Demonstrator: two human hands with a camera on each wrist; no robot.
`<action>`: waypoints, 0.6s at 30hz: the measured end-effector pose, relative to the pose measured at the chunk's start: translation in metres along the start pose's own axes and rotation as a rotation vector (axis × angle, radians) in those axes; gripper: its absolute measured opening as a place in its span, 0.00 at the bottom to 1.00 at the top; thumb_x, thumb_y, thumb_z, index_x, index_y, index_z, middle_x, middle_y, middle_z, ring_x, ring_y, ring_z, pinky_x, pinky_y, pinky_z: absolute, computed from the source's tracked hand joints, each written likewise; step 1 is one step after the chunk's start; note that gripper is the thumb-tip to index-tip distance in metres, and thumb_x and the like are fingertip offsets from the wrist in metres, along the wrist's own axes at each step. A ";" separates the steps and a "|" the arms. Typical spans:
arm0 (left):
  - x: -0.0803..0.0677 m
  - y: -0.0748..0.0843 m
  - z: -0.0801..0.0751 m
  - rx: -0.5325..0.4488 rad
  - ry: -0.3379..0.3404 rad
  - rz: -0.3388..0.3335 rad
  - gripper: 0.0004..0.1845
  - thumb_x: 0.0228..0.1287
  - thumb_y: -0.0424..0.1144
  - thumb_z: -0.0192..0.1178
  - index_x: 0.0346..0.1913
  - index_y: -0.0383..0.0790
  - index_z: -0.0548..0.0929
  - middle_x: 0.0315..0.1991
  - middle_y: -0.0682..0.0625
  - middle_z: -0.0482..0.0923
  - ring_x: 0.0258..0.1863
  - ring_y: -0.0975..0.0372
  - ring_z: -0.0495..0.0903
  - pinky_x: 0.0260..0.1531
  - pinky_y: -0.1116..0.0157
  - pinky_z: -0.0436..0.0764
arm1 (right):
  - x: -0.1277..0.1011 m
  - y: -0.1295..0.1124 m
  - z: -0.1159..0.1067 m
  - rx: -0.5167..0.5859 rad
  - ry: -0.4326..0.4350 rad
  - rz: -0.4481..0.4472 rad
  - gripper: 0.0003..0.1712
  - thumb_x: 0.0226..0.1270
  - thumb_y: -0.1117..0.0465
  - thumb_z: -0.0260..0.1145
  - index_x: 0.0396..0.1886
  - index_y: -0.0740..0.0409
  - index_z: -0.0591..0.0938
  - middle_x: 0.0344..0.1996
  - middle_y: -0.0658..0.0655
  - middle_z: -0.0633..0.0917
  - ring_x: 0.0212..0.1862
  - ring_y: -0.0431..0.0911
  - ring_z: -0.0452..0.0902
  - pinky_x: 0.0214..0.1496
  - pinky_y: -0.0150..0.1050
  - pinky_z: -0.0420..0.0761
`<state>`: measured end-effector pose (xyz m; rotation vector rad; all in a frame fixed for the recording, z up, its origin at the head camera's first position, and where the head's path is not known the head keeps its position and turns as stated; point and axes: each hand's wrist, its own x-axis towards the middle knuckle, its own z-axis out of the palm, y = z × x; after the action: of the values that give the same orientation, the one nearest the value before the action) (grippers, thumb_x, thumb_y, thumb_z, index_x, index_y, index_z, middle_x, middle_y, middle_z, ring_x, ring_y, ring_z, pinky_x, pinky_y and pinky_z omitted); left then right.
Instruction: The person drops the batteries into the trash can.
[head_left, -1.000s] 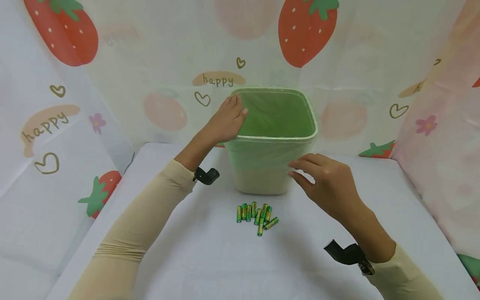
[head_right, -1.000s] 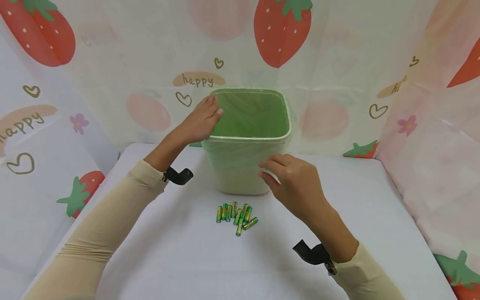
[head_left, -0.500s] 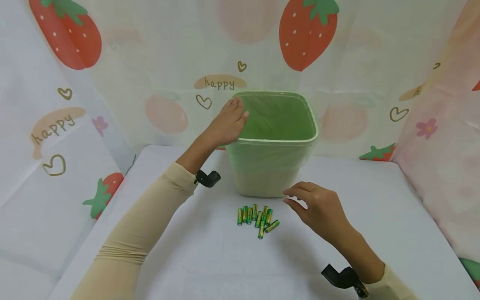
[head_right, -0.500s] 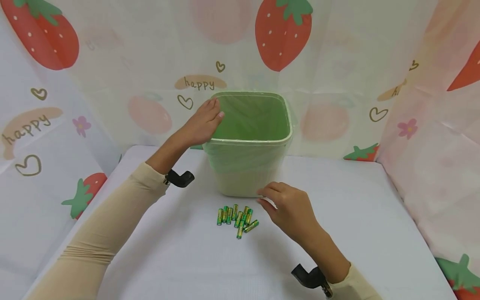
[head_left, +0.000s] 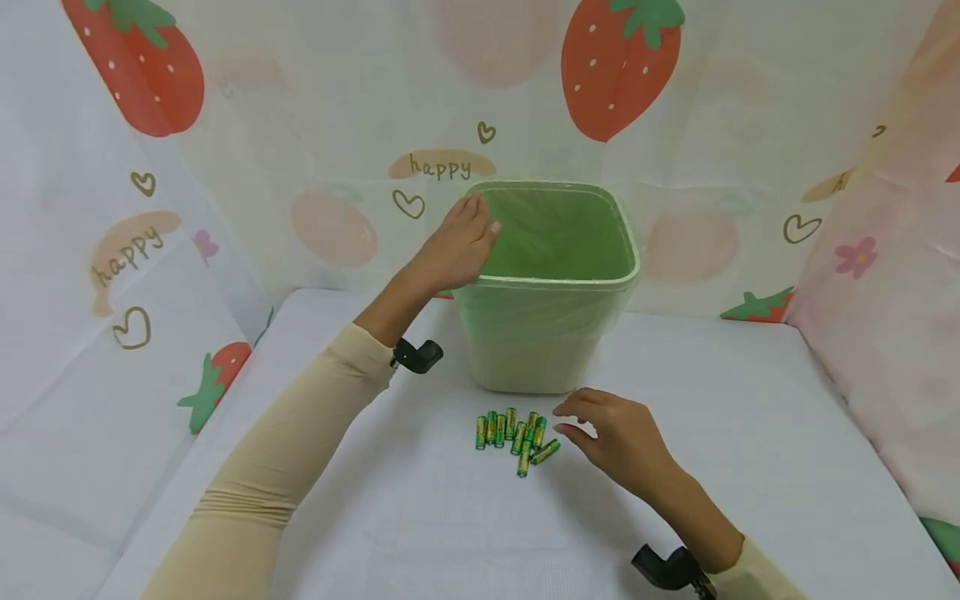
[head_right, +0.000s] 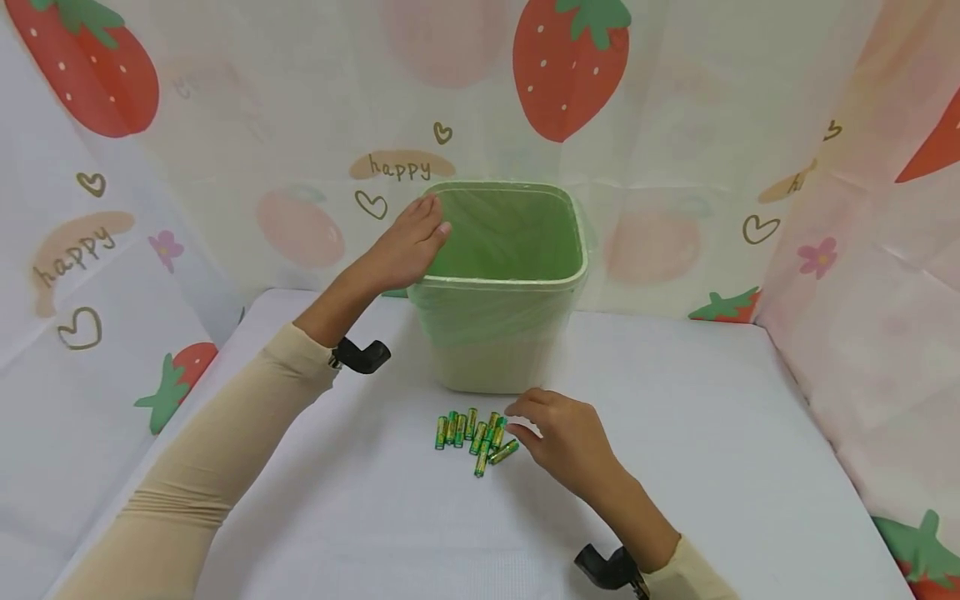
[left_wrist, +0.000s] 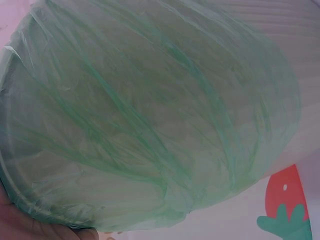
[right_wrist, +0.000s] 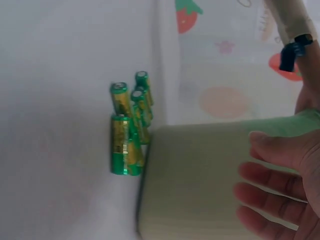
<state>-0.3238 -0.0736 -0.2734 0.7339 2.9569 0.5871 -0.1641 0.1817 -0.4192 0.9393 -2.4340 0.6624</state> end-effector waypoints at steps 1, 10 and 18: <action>0.000 0.000 0.000 0.000 0.000 0.001 0.34 0.86 0.47 0.26 0.79 0.25 0.37 0.81 0.35 0.31 0.81 0.50 0.29 0.78 0.63 0.30 | -0.001 0.000 0.002 0.000 -0.012 0.007 0.12 0.52 0.63 0.82 0.37 0.52 0.91 0.37 0.45 0.89 0.32 0.40 0.83 0.29 0.34 0.82; -0.001 0.001 -0.001 -0.002 0.010 0.002 0.34 0.86 0.47 0.26 0.78 0.24 0.37 0.81 0.34 0.31 0.81 0.50 0.29 0.78 0.62 0.30 | -0.012 0.010 0.022 -0.002 -0.117 0.056 0.13 0.52 0.65 0.83 0.38 0.54 0.91 0.37 0.45 0.89 0.33 0.41 0.84 0.32 0.34 0.83; -0.002 0.001 -0.002 0.002 0.008 0.005 0.34 0.86 0.48 0.26 0.78 0.24 0.37 0.81 0.34 0.30 0.81 0.50 0.29 0.77 0.63 0.29 | -0.020 0.016 0.038 -0.018 -0.226 0.104 0.12 0.54 0.64 0.81 0.39 0.54 0.91 0.40 0.48 0.89 0.33 0.40 0.84 0.33 0.33 0.83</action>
<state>-0.3216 -0.0745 -0.2712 0.7415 2.9643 0.5884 -0.1708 0.1803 -0.4647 0.9293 -2.6984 0.5965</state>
